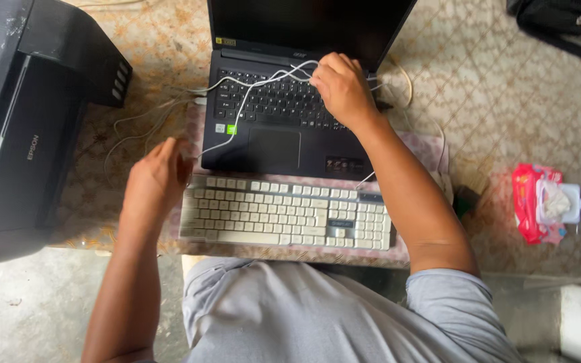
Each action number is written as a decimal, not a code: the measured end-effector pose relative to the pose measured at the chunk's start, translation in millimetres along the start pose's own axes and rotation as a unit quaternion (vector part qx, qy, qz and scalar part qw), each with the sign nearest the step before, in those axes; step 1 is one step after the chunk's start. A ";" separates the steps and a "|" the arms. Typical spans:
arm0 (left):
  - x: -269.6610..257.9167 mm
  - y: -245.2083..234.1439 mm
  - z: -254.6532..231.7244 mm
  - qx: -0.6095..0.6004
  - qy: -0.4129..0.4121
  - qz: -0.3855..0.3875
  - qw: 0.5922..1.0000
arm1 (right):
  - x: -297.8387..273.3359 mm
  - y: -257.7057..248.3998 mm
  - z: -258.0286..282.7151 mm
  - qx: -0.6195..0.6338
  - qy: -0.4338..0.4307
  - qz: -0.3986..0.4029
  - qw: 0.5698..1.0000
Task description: The person opens the lid of a printer and brushes dust off the printer, laptop, and keyboards with a brush. They then gather and tie loose cables together with a fastener, reposition the keyboard and mouse, and brush the laptop screen after the laptop powers on.
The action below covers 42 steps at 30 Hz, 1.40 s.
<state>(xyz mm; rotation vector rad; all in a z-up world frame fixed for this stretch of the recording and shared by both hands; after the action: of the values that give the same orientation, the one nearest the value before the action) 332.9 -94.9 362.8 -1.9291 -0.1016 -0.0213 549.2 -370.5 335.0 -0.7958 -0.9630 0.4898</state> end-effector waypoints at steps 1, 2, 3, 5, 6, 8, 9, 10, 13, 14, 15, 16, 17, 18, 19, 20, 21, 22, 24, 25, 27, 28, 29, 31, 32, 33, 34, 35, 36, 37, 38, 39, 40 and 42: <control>9.1 -5.2 -6.1 0.012 0.003 -0.005 1.000 | 6.1 -11.9 -6.5 -0.021 -0.009 -0.027 0.999; 13.1 -11.3 -9.0 0.025 -0.001 -0.006 1.000 | 9.8 -18.3 -8.4 -0.035 -0.019 -0.050 0.998; 15.6 -17.8 -11.5 0.038 -0.005 -0.007 0.999 | 12.6 -23.0 -9.3 -0.048 -0.028 -0.074 0.996; 19.1 -31.2 -19.2 0.035 0.004 -0.024 0.999 | 15.5 -33.6 -25.6 0.000 0.013 -0.091 0.996; 20.3 -33.7 -23.7 0.032 0.010 -0.032 0.999 | 13.9 -40.2 -35.9 0.022 0.035 -0.097 0.994; 21.5 -30.4 -35.1 0.051 0.039 -0.038 0.997 | 10.5 -51.6 -49.9 0.018 0.040 -0.123 0.991; 20.6 -26.9 -39.0 0.061 0.053 -0.042 0.996 | 8.9 -52.9 -58.6 0.021 0.049 -0.101 0.994; 17.0 -15.6 -40.2 0.043 0.050 -0.021 0.998 | 1.3 -51.5 -65.2 0.025 0.061 -0.074 0.995; 7.7 26.7 -40.6 -0.001 0.038 0.032 0.999 | -19.1 -36.0 -82.2 0.032 0.107 0.040 0.993; 8.9 40.8 -40.7 -0.007 0.034 0.042 0.999 | -27.9 -35.7 -83.6 0.031 0.110 0.051 0.992; 9.3 52.9 -39.9 -0.014 0.030 0.051 0.998 | -36.8 -35.8 -82.7 0.030 0.113 0.062 0.991; 11.9 59.2 -36.4 -0.008 0.019 0.046 0.999 | -38.5 -36.7 -81.0 0.028 0.110 0.069 0.991; 14.2 63.7 -32.9 -0.002 0.008 0.041 0.999 | -41.1 -38.6 -79.4 0.049 0.115 0.082 0.989; 13.5 66.4 -28.4 0.004 -0.003 0.040 0.999 | -47.4 -40.5 -75.9 0.072 0.123 0.096 0.985; 12.4 64.0 -25.7 -0.007 0.004 0.021 1.000 | -52.2 -42.2 -71.9 0.094 0.131 0.110 0.981; 13.1 58.5 -22.3 -0.016 0.013 0.002 1.000 | -54.4 -45.0 -64.7 0.094 0.118 0.115 0.982; 14.3 51.3 -19.1 -0.025 0.023 -0.017 0.999 | -55.5 -47.9 -57.6 0.095 0.105 0.119 0.983; 16.2 41.4 -11.4 -0.017 0.007 -0.033 0.999 | -55.7 -49.7 -50.3 0.095 0.095 0.123 0.983; 20.3 16.1 6.7 -0.001 -0.023 -0.061 0.998 | -53.8 -49.7 -36.8 0.106 0.084 0.129 0.983; 21.1 3.6 11.7 0.000 -0.008 -0.076 0.997 | -52.0 -47.7 -29.8 0.111 0.079 0.132 0.982; 25.8 -22.1 22.6 0.000 0.026 -0.111 0.994 | -44.6 -44.1 -15.5 0.099 0.061 0.130 0.985; 29.9 -31.6 29.8 0.007 0.033 -0.113 0.993 | -40.9 -41.2 -7.9 0.093 0.052 0.129 0.986; 33.8 -40.4 37.5 0.014 0.041 -0.114 0.993 | -37.7 -37.9 -2.6 0.088 0.055 0.129 0.986; 31.6 -49.3 53.1 0.045 0.027 -0.113 0.992 | -30.2 -29.5 5.8 0.080 0.060 0.129 0.987; 33.5 -53.2 60.6 0.070 0.011 -0.110 0.991 | -25.9 -27.5 6.3 0.075 0.071 0.116 0.988; 35.1 -57.7 67.5 0.094 -0.005 -0.107 0.990 | -21.5 -24.3 5.5 0.071 0.082 0.102 0.989; 37.3 -56.7 71.3 0.114 -0.014 -0.088 0.990 | -20.5 -21.8 3.1 0.065 0.097 0.088 0.989; 39.0 -53.8 72.8 0.133 -0.022 -0.068 0.988 | -17.0 -17.9 2.0 0.074 0.086 0.079 0.990; 44.6 -51.1 72.5 0.153 -0.027 -0.048 0.987 | -14.2 -14.1 0.1 0.082 0.078 0.067 0.991; 51.5 -43.4 72.0 0.130 -0.036 -0.001 0.991 | -11.4 -11.0 -2.5 0.090 0.070 0.056 0.992; 58.3 -31.0 67.2 0.109 -0.043 0.046 0.992 | -8.1 -4.8 -4.1 0.092 0.062 0.058 0.992; 65.2 -16.5 60.2 0.088 -0.050 0.094 0.990 | -3.0 3.8 -3.9 0.095 0.055 0.060 0.992; 74.2 -5.4 39.8 0.120 0.010 0.086 0.989 | -0.7 10.0 -2.9 0.096 0.050 0.062 0.992; 94.2 21.6 2.4 0.144 0.104 0.074 0.981 | 5.9 24.7 1.7 0.120 0.047 0.079 0.988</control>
<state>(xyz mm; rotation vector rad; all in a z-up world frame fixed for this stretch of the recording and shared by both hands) 428.4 -94.5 347.8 -1.6301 0.1716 -0.1024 550.0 -350.4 319.4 -0.6729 -0.7401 0.6864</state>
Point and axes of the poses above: each hand's wrist, its own x-axis towards the middle knuckle, its own y-axis out of the palm, z = x × y, the point moved 7 cm from there along x, towards the middle knuckle, and after that the axes turned 9 degrees about z, right-handed, at the moved point
